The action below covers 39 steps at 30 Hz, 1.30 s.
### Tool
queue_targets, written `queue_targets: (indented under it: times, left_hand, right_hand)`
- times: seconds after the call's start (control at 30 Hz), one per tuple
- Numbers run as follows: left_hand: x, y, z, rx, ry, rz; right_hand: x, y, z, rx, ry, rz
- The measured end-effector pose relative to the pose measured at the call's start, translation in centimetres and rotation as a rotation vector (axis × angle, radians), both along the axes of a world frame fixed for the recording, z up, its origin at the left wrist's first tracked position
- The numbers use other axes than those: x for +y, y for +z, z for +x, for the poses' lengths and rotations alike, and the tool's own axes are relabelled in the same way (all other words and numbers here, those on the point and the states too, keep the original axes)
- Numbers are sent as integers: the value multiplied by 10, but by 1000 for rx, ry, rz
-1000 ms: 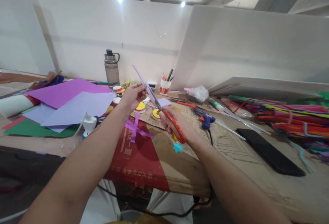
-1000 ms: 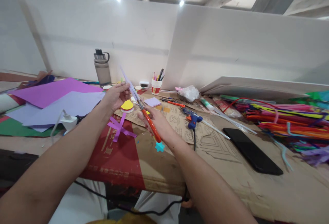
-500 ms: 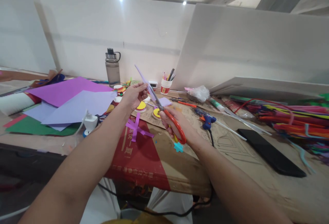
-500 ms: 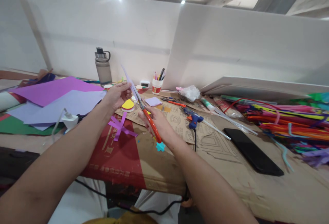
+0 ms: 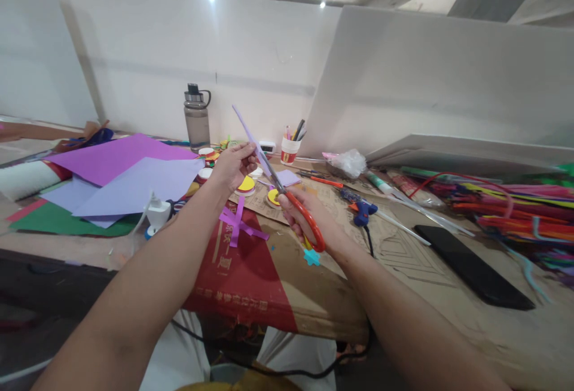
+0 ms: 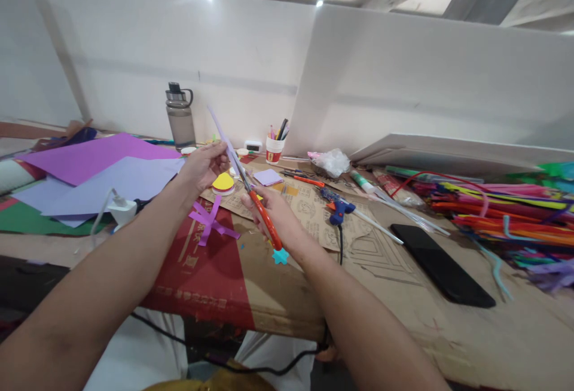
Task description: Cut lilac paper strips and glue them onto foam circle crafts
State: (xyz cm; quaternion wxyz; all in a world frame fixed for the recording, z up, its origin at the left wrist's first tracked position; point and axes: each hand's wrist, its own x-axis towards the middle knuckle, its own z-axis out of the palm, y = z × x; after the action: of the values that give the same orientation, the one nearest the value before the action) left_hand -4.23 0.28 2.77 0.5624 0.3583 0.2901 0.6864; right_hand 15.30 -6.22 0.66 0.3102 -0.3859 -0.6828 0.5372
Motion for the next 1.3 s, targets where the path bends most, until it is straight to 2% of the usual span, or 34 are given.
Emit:
queue_targets:
  times: [0.27, 0.43, 0.63, 1.03, 1.3]
  left_hand:
    - [0, -1, 1, 1, -17, 8]
    - [-1, -2, 5, 13, -37, -7]
    - [0, -4, 7, 16, -46, -20]
    - [-2, -3, 9, 19, -20, -47]
    - [-2, -3, 8, 24, -13, -54]
  right_hand:
    - [4, -7, 1, -56, 16, 51]
    - [2, -3, 1, -59, 13, 83]
    - [-3, 4, 0, -48, -7, 48]
    - [-3, 1, -3, -16, -48, -40]
    - [-5, 1, -5, -37, -85, -20]
